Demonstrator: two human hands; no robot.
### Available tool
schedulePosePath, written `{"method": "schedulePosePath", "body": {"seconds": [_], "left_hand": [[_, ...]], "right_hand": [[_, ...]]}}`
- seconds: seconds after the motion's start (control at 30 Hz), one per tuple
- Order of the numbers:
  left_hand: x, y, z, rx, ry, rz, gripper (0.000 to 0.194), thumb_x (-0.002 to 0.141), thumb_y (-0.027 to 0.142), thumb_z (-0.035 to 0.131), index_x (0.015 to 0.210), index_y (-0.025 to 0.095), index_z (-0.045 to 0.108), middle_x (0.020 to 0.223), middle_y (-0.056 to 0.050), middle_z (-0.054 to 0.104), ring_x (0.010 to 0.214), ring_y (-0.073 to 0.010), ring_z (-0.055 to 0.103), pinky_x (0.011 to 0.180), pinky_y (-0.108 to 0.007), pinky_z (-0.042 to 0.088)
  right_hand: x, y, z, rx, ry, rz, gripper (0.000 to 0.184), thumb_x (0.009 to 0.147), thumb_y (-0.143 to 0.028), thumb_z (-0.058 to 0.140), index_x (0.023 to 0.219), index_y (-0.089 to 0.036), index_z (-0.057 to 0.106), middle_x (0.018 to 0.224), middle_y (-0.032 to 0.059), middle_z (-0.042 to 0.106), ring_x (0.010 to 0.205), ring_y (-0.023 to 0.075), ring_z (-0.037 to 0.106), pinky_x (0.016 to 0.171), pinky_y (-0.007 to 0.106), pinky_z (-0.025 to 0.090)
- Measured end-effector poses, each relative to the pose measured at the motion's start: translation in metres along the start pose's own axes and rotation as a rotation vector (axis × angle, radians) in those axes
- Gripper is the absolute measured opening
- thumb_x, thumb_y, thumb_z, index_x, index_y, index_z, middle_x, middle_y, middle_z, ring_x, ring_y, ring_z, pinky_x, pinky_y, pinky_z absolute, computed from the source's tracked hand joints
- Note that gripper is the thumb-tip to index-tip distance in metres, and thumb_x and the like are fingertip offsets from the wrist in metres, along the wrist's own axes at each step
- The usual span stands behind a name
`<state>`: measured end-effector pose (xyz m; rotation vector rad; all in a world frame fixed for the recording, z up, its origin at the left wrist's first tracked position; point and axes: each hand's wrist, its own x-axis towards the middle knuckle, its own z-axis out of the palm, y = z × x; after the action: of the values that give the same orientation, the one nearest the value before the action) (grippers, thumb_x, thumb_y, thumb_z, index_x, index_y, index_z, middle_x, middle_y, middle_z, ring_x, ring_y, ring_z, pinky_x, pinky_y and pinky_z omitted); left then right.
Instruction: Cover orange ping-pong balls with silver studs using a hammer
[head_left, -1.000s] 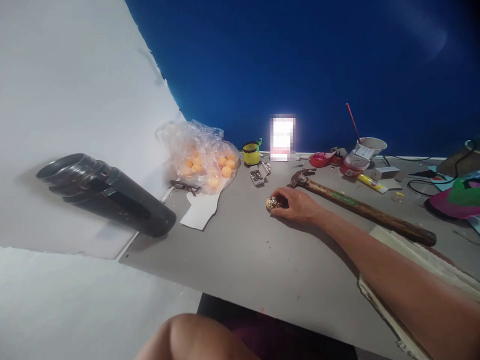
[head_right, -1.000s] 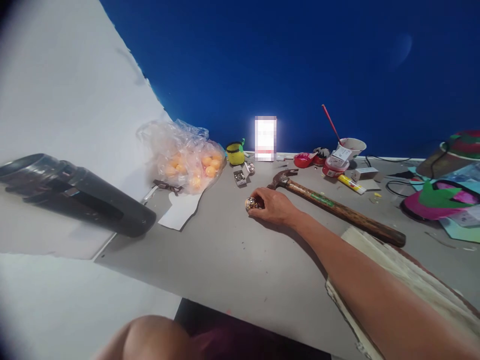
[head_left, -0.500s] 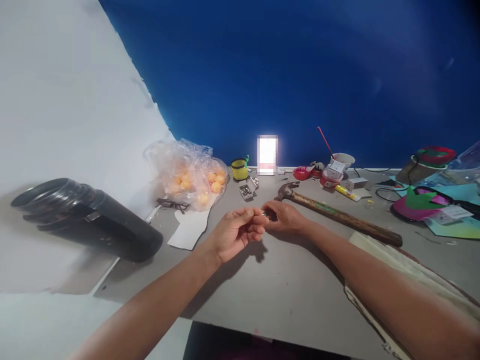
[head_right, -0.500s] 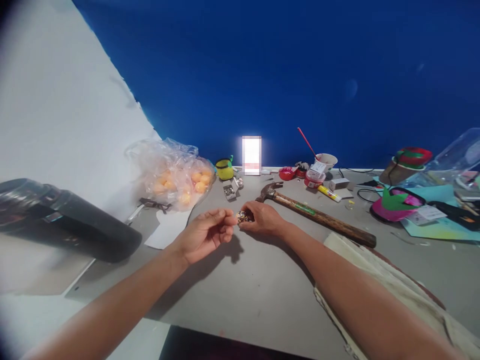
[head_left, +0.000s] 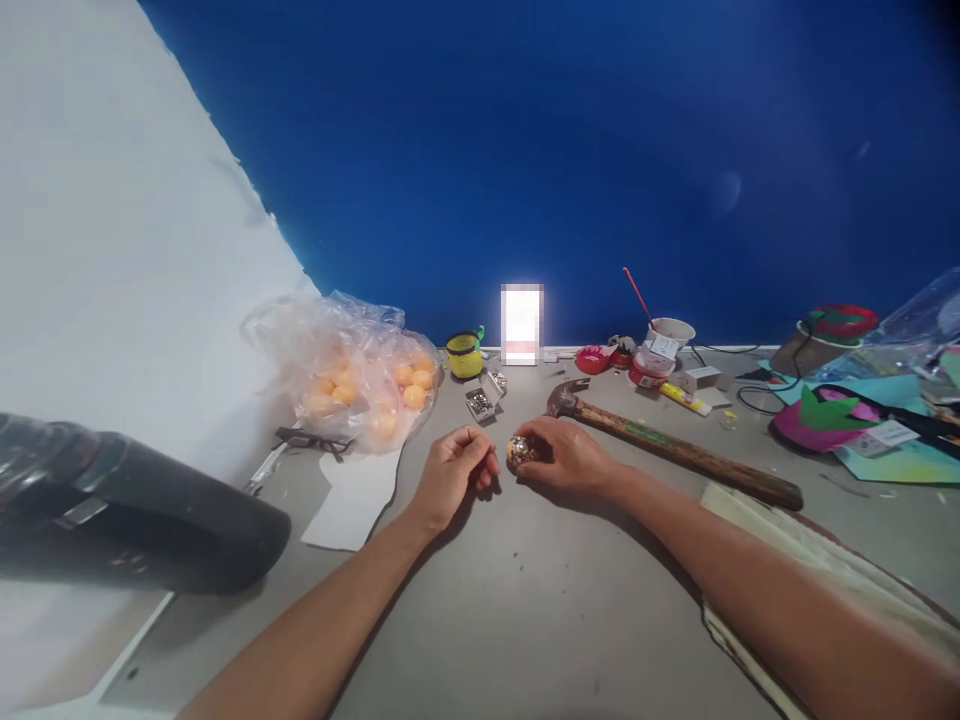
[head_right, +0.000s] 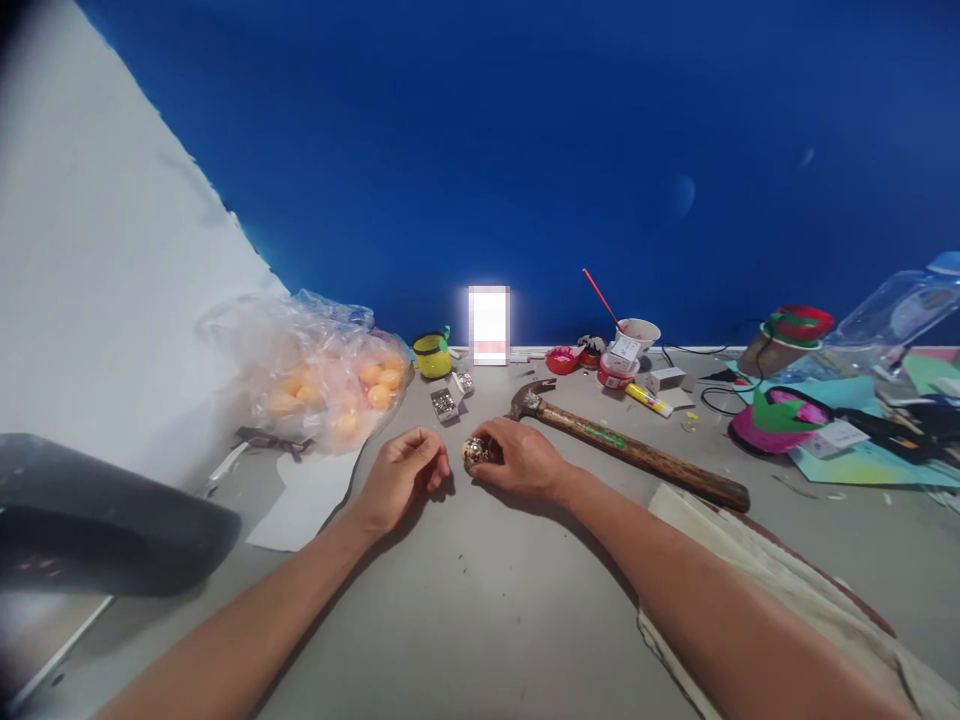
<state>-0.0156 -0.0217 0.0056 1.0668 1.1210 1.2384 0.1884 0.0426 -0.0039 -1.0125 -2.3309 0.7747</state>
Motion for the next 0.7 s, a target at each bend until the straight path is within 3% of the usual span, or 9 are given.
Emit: {"method": "schedulePosePath", "body": {"seconds": [0.17, 0.3, 0.4, 0.47, 0.6, 0.7], "left_hand": [[-0.008, -0.002, -0.003, 0.392, -0.086, 0.150, 0.015, 0.093, 0.031, 0.064, 0.090, 0.018, 0.069, 0.073, -0.002, 0.074, 0.058, -0.0122, 0.061, 0.058, -0.024, 0.049], [-0.009, -0.004, -0.005, 0.665, -0.191, 0.384, 0.026, 0.098, 0.032, 0.059, 0.076, 0.020, 0.066, 0.071, -0.002, 0.071, 0.069, -0.0167, 0.066, 0.072, -0.030, 0.053], [-0.006, -0.004, -0.007, 0.755, -0.060, 0.586, 0.020, 0.098, 0.032, 0.059, 0.084, 0.021, 0.069, 0.091, -0.007, 0.074, 0.091, -0.0215, 0.068, 0.088, -0.036, 0.054], [-0.005, -0.004, -0.009, 0.716, 0.044, 0.583, 0.016, 0.098, 0.032, 0.058, 0.098, 0.021, 0.070, 0.095, -0.006, 0.074, 0.089, -0.0204, 0.069, 0.084, -0.034, 0.055], [-0.004, -0.004, -0.012, 0.675, 0.092, 0.405, 0.022, 0.101, 0.031, 0.050, 0.091, 0.021, 0.066, 0.063, 0.003, 0.060, 0.058, -0.0142, 0.058, 0.061, -0.026, 0.048], [-0.003, -0.004, -0.013, 0.631, 0.141, 0.455, 0.016, 0.091, 0.018, 0.049, 0.090, 0.021, 0.065, 0.074, 0.000, 0.065, 0.068, -0.0153, 0.062, 0.066, -0.027, 0.049]], "right_hand": [[0.001, 0.002, 0.000, 0.099, 0.193, 0.016, 0.037, 0.078, -0.026, 0.074, 0.114, -0.020, 0.070, 0.091, 0.0012, 0.070, 0.074, 0.0149, 0.059, 0.071, 0.028, 0.046], [0.002, 0.000, -0.001, 0.185, 0.289, 0.016, 0.043, 0.076, -0.023, 0.074, 0.119, -0.020, 0.068, 0.092, 0.0019, 0.070, 0.071, 0.0144, 0.059, 0.067, 0.027, 0.048], [0.001, -0.005, 0.000, 0.204, 0.330, -0.016, 0.038, 0.075, -0.020, 0.072, 0.113, -0.020, 0.068, 0.096, 0.0030, 0.070, 0.075, 0.0149, 0.062, 0.066, 0.027, 0.050], [0.000, -0.008, 0.001, 0.222, 0.337, -0.021, 0.037, 0.074, -0.017, 0.070, 0.110, -0.021, 0.067, 0.096, 0.0029, 0.069, 0.076, 0.0152, 0.062, 0.064, 0.027, 0.050], [-0.003, -0.016, 0.001, 0.281, 0.311, -0.007, 0.037, 0.074, -0.016, 0.070, 0.110, -0.022, 0.065, 0.101, 0.0036, 0.069, 0.078, 0.0151, 0.063, 0.061, 0.026, 0.051], [-0.005, -0.021, 0.001, 0.331, 0.306, -0.059, 0.036, 0.076, -0.020, 0.073, 0.112, -0.022, 0.064, 0.106, 0.0048, 0.070, 0.083, 0.0159, 0.065, 0.064, 0.026, 0.053]]}}
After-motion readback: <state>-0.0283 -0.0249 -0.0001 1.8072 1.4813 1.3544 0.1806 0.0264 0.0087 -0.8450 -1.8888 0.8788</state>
